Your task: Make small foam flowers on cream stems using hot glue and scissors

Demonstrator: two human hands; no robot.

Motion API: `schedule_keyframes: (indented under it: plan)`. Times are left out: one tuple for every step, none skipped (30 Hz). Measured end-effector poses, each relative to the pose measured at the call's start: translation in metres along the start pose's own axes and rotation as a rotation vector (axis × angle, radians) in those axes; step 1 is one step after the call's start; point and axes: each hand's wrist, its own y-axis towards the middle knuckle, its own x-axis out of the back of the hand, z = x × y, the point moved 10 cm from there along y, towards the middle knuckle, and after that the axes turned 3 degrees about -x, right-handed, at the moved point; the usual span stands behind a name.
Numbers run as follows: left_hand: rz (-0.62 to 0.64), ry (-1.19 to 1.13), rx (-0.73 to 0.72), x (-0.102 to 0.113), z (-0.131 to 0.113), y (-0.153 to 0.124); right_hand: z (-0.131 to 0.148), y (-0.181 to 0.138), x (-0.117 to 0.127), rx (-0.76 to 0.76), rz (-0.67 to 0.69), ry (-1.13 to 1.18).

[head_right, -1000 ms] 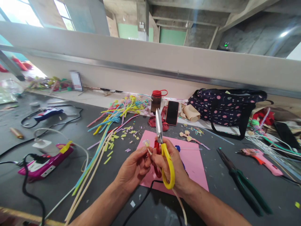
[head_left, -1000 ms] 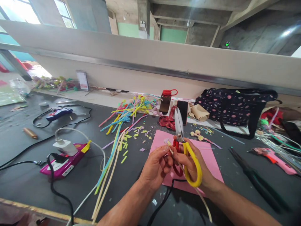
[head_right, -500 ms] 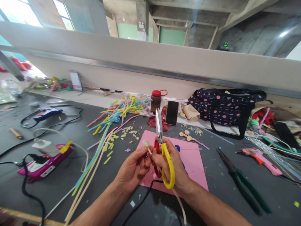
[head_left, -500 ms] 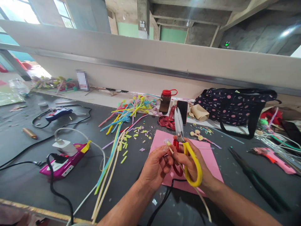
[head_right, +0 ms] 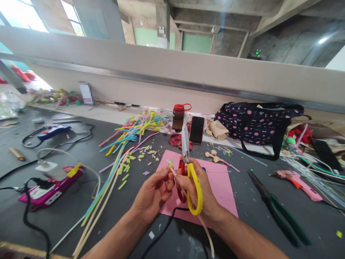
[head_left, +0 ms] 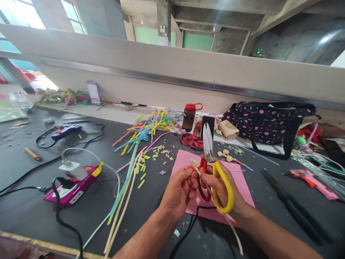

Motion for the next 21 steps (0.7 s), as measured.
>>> schedule_keyframes:
  plan:
    - [-0.041, -0.008, -0.006, 0.005, -0.001, 0.001, 0.000, -0.001, 0.000, -0.006, -0.003, 0.004]
    - [-0.077, -0.013, -0.010, 0.009, -0.001, 0.002, 0.000, -0.001, 0.001, -0.011, -0.008, 0.003]
    - [-0.103, -0.015, -0.011, 0.013, -0.002, 0.003, 0.001, -0.001, 0.001, -0.012, -0.014, -0.003]
    - [-0.116, -0.010, -0.006, 0.015, -0.001, 0.004, 0.001, -0.001, 0.002, -0.011, -0.015, -0.015]
    - [-0.113, 0.002, 0.006, 0.016, 0.001, 0.005, 0.001, -0.001, 0.003, -0.006, -0.018, -0.030]
    - [-0.102, 0.019, 0.024, 0.016, 0.003, 0.005, 0.002, -0.001, 0.004, 0.002, -0.023, -0.044]
    - [-0.087, 0.037, 0.046, 0.015, 0.007, 0.006, 0.002, -0.001, 0.005, 0.010, -0.029, -0.055]
    - [-0.077, 0.054, 0.069, 0.015, 0.010, 0.006, 0.003, -0.001, 0.007, 0.015, -0.037, -0.059]
    - [-0.075, 0.068, 0.088, 0.016, 0.013, 0.006, 0.004, -0.001, 0.008, 0.019, -0.046, -0.057]
    - [-0.082, 0.075, 0.097, 0.017, 0.014, 0.006, 0.004, -0.001, 0.010, 0.021, -0.055, -0.054]
    - [-0.097, 0.074, 0.092, 0.019, 0.013, 0.006, 0.006, -0.001, 0.011, 0.025, -0.061, -0.050]
    - [-0.111, 0.065, 0.075, 0.021, 0.010, 0.007, 0.007, -0.001, 0.012, 0.032, -0.059, -0.045]
    - [-0.125, 0.050, 0.045, 0.023, 0.004, 0.008, 0.010, -0.001, 0.013, 0.043, -0.055, -0.040]
    - [-0.139, 0.028, 0.005, 0.024, -0.003, 0.009, 0.012, -0.001, 0.014, 0.058, -0.051, -0.036]
    - [-0.143, 0.002, -0.039, 0.026, -0.011, 0.010, 0.015, 0.000, 0.015, 0.075, -0.051, -0.030]
    - [-0.161, -0.022, -0.088, 0.028, -0.020, 0.011, 0.018, 0.000, 0.018, 0.092, -0.057, -0.020]
    - [-0.174, -0.051, -0.137, 0.031, -0.028, 0.011, 0.020, 0.000, 0.021, 0.107, -0.069, -0.010]
    - [-0.192, -0.081, -0.180, 0.034, -0.036, 0.012, 0.023, 0.000, 0.024, 0.118, -0.082, -0.006]
    - [-0.215, -0.109, -0.219, 0.039, -0.043, 0.012, 0.025, 0.000, 0.027, 0.130, -0.095, -0.002]
    - [-0.258, -0.123, -0.260, 0.044, -0.049, 0.011, 0.026, 0.000, 0.029, 0.139, -0.101, 0.003]
    - [-0.307, -0.125, -0.294, 0.050, -0.054, 0.010, 0.028, 0.000, 0.030, 0.144, -0.101, 0.007]
